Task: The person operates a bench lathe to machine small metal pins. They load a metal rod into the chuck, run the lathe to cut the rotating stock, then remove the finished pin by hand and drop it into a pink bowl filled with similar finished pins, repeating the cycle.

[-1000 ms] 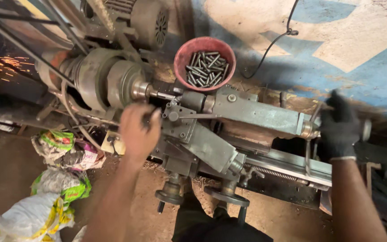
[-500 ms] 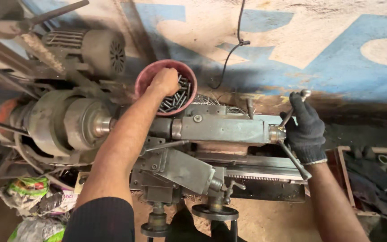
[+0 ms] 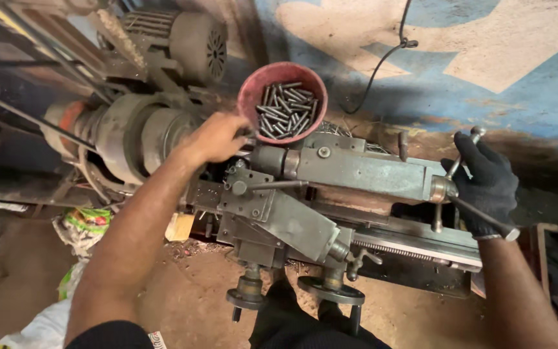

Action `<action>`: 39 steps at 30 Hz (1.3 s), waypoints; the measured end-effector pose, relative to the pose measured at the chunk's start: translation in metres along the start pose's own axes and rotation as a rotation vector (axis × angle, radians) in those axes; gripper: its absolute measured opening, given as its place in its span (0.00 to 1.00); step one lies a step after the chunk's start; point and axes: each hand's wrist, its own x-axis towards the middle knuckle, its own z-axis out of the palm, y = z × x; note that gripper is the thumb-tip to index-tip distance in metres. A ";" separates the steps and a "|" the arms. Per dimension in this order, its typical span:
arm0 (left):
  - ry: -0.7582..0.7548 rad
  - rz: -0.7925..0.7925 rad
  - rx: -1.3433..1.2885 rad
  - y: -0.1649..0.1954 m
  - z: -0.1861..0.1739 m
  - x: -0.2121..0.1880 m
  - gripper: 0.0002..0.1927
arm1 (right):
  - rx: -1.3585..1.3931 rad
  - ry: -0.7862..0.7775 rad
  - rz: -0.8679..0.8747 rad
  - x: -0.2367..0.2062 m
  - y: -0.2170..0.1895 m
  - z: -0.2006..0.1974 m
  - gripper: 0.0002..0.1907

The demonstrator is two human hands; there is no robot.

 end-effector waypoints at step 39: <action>-0.287 -0.366 0.370 -0.007 0.009 -0.038 0.14 | 1.018 -0.723 -0.093 -0.094 0.077 -0.094 0.09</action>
